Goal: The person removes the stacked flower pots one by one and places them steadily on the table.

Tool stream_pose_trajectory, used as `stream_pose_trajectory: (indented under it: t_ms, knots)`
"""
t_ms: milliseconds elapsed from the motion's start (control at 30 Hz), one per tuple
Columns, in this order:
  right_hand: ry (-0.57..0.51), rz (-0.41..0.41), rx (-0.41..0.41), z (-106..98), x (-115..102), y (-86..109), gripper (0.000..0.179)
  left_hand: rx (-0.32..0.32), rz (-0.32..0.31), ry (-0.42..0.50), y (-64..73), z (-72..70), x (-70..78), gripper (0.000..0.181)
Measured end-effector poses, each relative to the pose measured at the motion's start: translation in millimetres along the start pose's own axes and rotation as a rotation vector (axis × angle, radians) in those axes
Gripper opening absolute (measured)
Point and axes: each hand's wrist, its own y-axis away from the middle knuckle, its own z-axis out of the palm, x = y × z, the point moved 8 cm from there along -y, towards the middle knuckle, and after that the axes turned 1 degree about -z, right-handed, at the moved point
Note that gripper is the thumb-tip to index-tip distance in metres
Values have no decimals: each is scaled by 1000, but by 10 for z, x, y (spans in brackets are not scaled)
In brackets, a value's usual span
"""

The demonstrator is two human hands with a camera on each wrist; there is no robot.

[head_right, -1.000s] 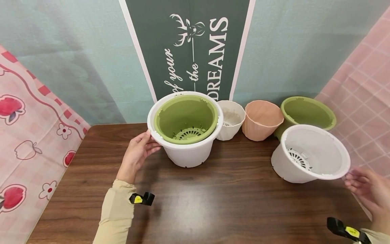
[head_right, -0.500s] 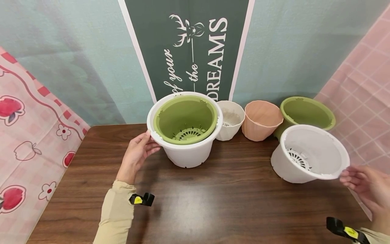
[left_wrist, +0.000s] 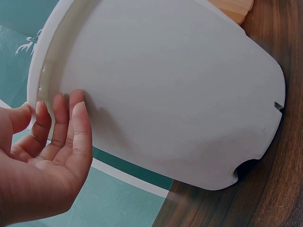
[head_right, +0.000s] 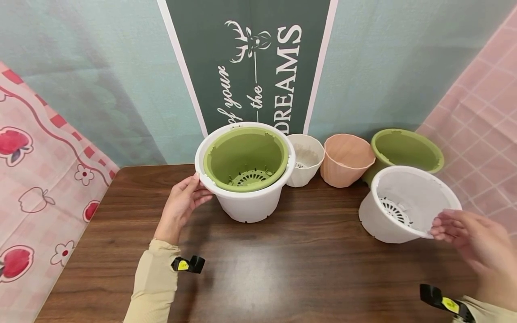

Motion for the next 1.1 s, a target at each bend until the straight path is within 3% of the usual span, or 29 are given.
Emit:
stream_pose_trajectory:
  t_ms: [200,467,700,1100]
  knots:
    - [42,-88,29,287,13,-126,55,-1,4,1,4,-2,-1,24]
    - [-20,7,-102,586,155,-290,56,-5,4,1,5,-2,0,24]
    - [131,4,-35,741,256,-433,48,-2,1,-1,0,-3,0,24]
    - [269,31,-16,965,477,-651,36,-2,2,0,0,1,1,24]
